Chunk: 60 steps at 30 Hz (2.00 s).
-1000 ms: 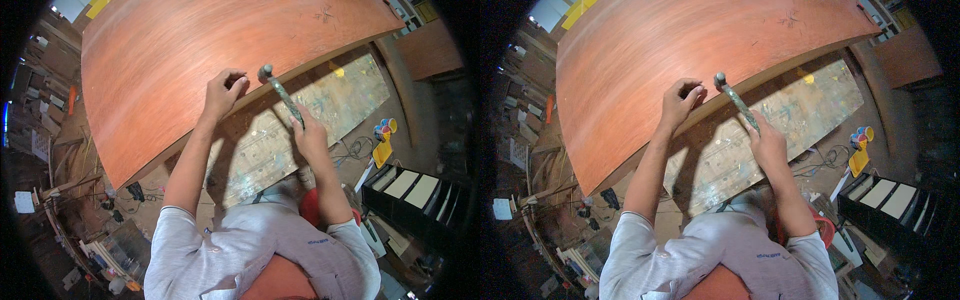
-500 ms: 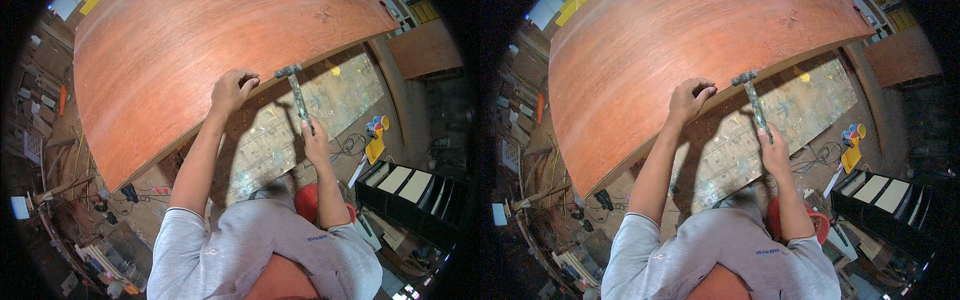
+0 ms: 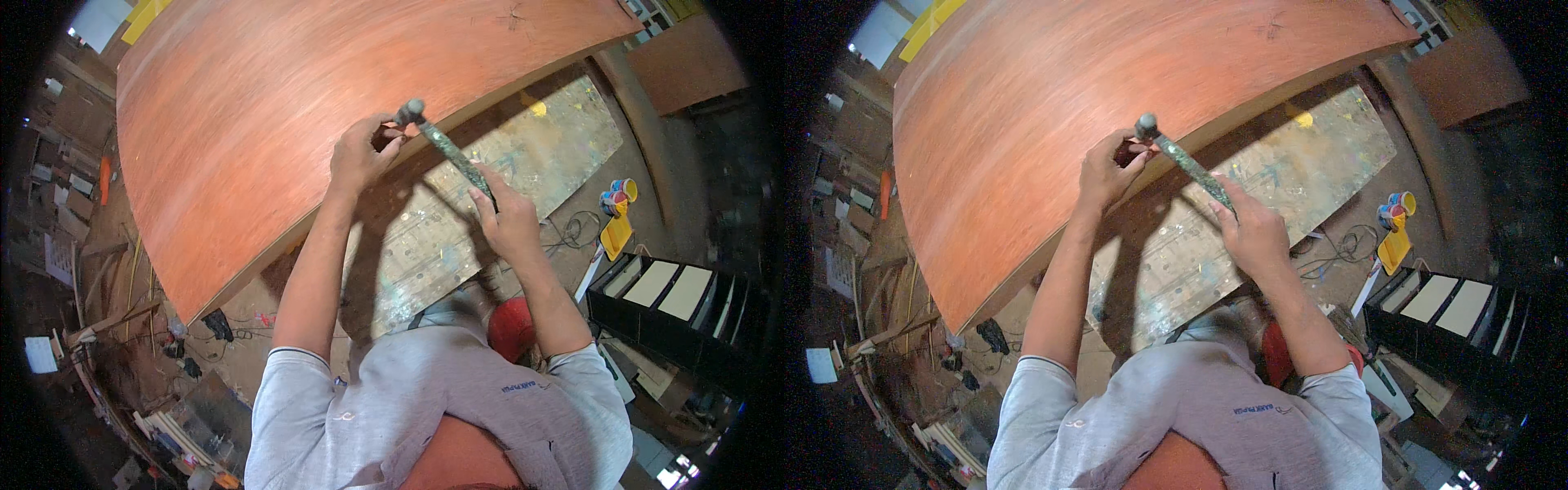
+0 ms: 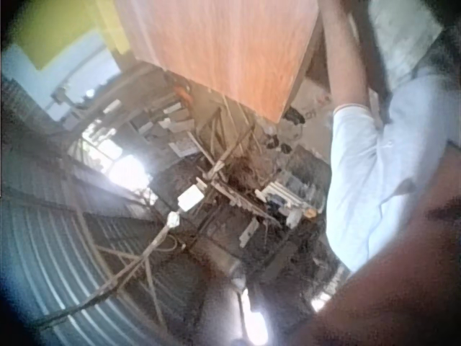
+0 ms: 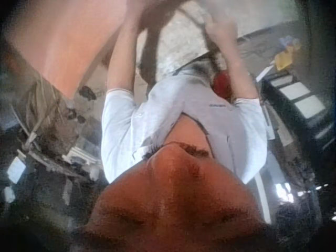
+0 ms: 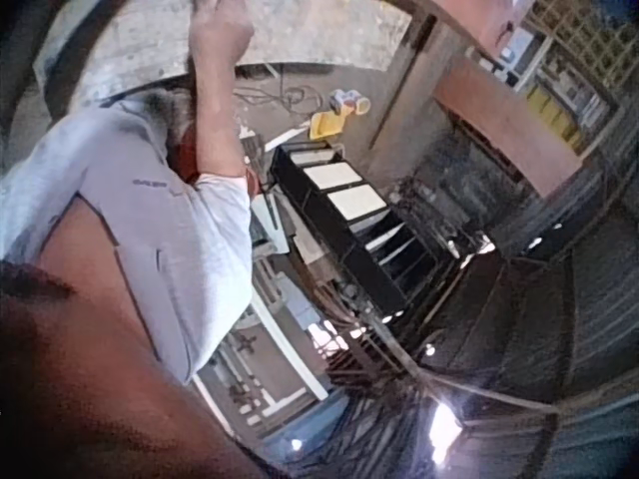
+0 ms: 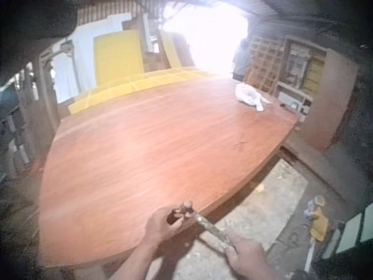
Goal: The person measures a wooden board with a tape measure, aligns it against a yellow shelving unit, and hammers nails into the edge of the board to secure it.
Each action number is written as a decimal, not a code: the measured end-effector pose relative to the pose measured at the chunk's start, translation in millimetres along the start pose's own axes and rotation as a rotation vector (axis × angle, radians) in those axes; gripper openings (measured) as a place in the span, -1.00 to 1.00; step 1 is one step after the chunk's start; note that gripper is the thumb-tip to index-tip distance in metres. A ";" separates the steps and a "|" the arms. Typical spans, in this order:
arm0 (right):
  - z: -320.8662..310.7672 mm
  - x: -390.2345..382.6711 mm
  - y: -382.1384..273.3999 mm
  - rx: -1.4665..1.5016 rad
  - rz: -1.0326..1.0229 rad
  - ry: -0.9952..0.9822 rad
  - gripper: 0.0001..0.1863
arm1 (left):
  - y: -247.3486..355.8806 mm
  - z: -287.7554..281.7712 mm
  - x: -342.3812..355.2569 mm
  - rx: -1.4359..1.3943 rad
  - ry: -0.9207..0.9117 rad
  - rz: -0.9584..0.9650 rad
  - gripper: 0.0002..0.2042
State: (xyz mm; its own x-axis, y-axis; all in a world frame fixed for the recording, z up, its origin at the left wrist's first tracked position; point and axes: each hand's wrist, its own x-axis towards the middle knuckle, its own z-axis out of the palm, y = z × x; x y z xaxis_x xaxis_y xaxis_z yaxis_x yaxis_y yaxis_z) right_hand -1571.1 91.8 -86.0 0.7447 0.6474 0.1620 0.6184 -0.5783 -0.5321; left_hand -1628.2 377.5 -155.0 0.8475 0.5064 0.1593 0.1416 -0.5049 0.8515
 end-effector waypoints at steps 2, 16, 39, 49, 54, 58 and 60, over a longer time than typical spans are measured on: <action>-2.6 -0.2 -1.3 -0.067 0.021 -0.061 -0.48 | -2.1 -0.2 0.4 0.100 0.005 0.006 -0.62; 23.5 -23.1 -20.3 -0.117 0.192 0.019 -0.52 | -1.9 0.0 3.7 0.120 -0.039 0.051 -0.62; 249.4 -58.2 -128.3 1.450 0.792 0.586 -0.66 | -32.1 -54.3 25.6 0.545 -0.400 0.550 -0.12; 299.1 -9.0 -178.8 1.477 0.848 0.782 -0.70 | -43.7 -46.6 28.5 0.547 -0.367 0.639 -0.14; 305.2 1.5 -185.3 1.236 0.842 0.789 -0.76 | -45.8 -50.1 28.6 0.569 -0.367 0.627 -0.15; 303.9 7.7 -194.9 1.274 0.894 0.903 -0.76 | -43.5 -48.7 25.8 0.593 -0.393 0.626 -0.14; 297.7 13.1 -198.9 1.368 0.889 0.822 -0.75 | -42.9 -49.9 27.7 0.587 -0.392 0.616 -0.14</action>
State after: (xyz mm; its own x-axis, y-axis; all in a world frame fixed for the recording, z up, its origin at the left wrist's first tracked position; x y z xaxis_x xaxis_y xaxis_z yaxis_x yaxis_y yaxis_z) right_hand -1759.1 363.1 -225.4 0.8817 -0.2149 -0.4201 -0.2861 0.4645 -0.8381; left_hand -1636.3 448.0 -162.2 0.9558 -0.1855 0.2281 -0.2448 -0.9319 0.2678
